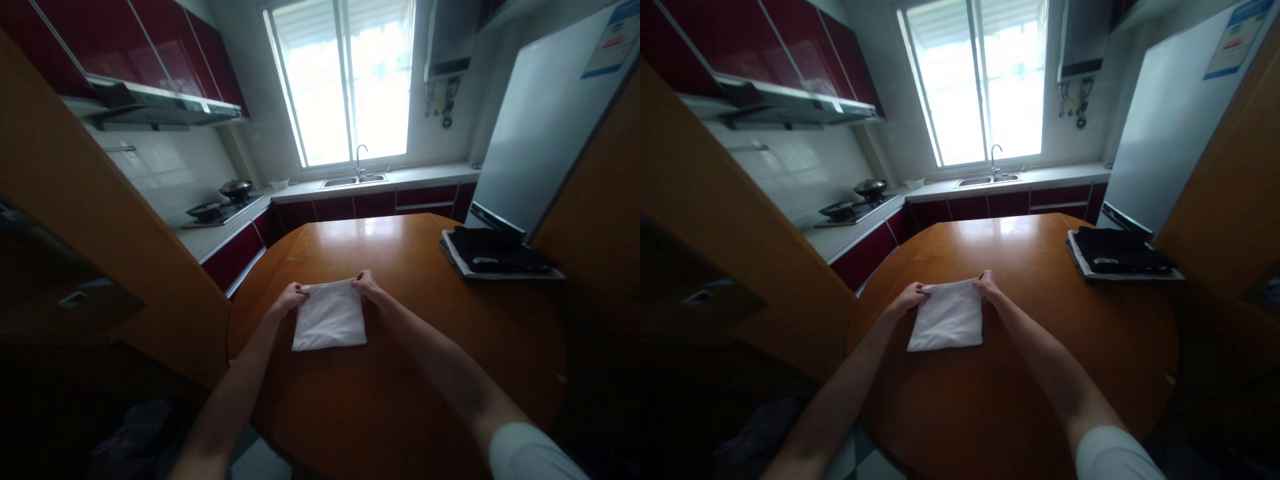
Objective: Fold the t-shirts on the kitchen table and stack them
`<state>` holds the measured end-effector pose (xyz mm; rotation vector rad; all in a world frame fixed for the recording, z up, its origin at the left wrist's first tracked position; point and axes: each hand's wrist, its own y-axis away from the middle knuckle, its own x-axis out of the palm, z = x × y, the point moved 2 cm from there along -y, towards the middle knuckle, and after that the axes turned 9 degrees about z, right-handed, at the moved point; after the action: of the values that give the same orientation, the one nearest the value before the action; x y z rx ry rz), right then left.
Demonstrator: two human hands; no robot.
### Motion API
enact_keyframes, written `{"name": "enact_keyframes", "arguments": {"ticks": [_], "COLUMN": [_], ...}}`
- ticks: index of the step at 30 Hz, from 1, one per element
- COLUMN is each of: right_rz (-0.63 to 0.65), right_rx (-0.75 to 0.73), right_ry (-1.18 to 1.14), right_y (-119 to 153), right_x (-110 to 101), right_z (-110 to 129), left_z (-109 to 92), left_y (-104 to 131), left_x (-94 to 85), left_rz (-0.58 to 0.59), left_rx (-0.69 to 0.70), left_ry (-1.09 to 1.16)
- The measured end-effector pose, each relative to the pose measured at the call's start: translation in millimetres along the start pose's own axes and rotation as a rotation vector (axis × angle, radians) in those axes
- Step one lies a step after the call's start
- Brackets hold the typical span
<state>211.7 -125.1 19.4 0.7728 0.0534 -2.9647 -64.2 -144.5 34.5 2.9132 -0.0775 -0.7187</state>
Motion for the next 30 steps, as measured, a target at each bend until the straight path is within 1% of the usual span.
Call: {"name": "enact_keyframes", "arguments": {"ticks": [3, 5, 8, 11, 13, 14, 17, 20, 23, 26, 28, 30], "right_rz": [-0.051, -0.092, -0.174, -0.283, -0.358, -0.391, -0.483, -0.552, -0.615, -0.706, -0.755, -0.785], "right_rx": [0.002, -0.049, -0.155, -0.326, -0.409, -0.422, -0.42, -0.403, -0.354, -0.295, -0.274, -0.263], "right_ry": [-0.13, -0.211, -0.314, -0.423, -0.443, -0.43, -0.377, -0.316, -0.244, -0.18, -0.147, -0.124], "right_y": [6, 14, 31, 54, 73, 83, 114, 143, 163, 172, 176, 179], "right_x": [-15, -35, -80, -135, -173, -192, -244, -292, -337, -379, -402, -420], "right_z": [5, 9, 13, 13, 10, 7, -10, -34, -61, -85, -98, -108], "left_z": [-19, -38, -76, -119, -147, -160, -195, -223, -245, -261, -269, -274], "left_y": [10, 17, 27, 35, 39, 40, 41, 36, 25, 13, 6, 2], "left_x": [0.7, 1.8, 12.4, 38.7, 63.7, 77.8, 124.2, 176.5, 235.2, 294.6, 328.7, 355.7], "left_rz": [-0.055, -0.08, -0.08, -0.078, -0.068, -0.052, 0.026, 0.123, 0.232, 0.34, 0.382, 0.415], "left_rx": [0.104, 0.193, 0.387, 0.542, 0.603, 0.629, 0.693, 0.752, 0.779, 0.761, 0.745, 0.738], "left_ry": [0.07, 0.128, 0.221, 0.246, 0.263, 0.275, 0.296, 0.313, 0.357, 0.433, 0.478, 0.501]}}
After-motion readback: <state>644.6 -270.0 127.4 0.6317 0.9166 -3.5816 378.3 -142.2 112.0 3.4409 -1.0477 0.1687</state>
